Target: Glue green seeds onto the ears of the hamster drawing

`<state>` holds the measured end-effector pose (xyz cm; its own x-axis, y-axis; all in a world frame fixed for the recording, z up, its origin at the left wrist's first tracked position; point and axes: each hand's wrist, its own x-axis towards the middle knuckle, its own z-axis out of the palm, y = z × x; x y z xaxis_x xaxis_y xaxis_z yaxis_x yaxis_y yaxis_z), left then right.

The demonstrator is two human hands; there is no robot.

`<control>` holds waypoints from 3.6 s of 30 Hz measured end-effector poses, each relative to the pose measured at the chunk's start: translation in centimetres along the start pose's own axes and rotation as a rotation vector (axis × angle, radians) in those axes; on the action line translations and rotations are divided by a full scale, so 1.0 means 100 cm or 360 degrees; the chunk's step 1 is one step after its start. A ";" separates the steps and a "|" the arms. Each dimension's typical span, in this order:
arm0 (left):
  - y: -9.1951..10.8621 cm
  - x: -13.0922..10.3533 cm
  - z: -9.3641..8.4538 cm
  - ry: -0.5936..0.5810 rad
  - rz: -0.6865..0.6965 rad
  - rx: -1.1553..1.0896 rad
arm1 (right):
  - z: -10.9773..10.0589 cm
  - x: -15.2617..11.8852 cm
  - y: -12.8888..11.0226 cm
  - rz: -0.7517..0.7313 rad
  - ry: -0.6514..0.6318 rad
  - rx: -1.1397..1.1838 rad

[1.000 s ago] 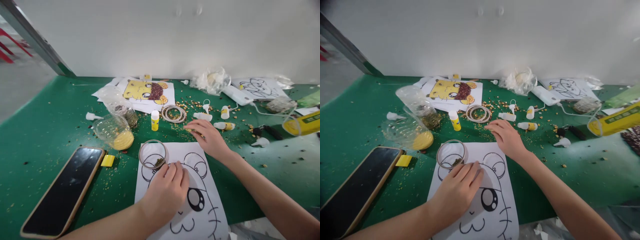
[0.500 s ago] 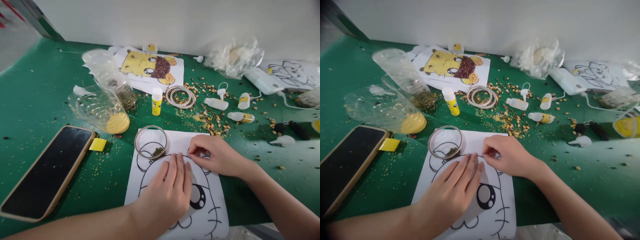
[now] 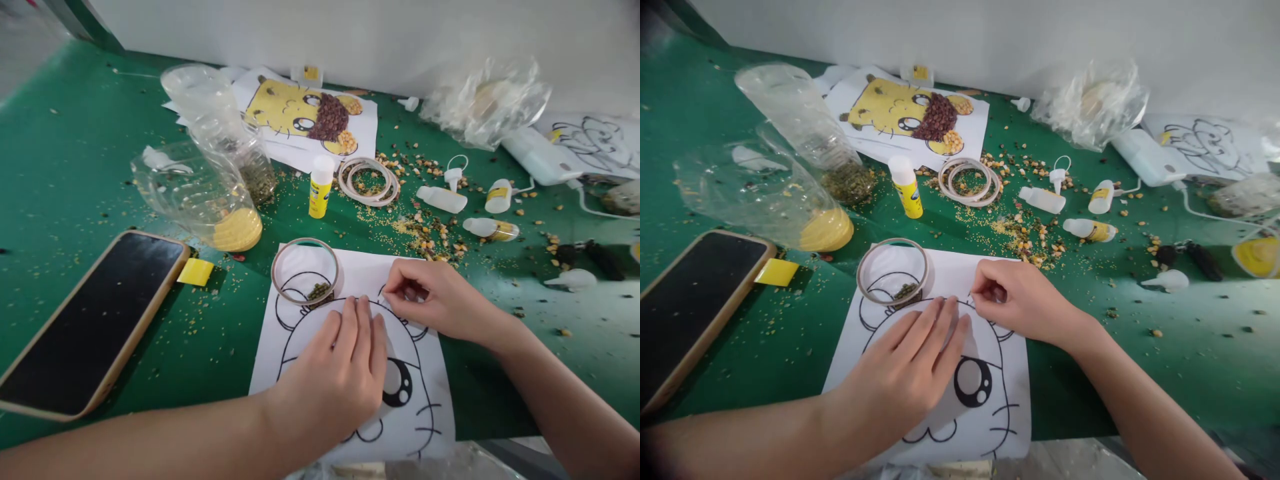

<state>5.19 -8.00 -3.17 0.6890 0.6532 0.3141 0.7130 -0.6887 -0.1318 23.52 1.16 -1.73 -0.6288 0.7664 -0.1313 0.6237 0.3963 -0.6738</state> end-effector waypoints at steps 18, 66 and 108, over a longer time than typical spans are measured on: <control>0.000 0.001 -0.001 -0.0007 -0.0001 -0.0001 | 0.001 -0.002 -0.001 -0.0030 -0.0025 -0.0077; 0.001 0.001 0.000 0.0012 0.0024 0.0020 | -0.002 -0.003 -0.004 -0.0108 -0.0022 -0.0281; 0.000 0.001 0.000 0.0026 0.0029 0.0014 | -0.007 -0.005 -0.007 -0.0098 -0.0137 -0.0413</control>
<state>5.25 -7.96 -3.13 0.6995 0.6355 0.3268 0.7016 -0.6975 -0.1455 23.74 0.86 -0.66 -0.6992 0.6957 -0.1646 0.6743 0.5653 -0.4752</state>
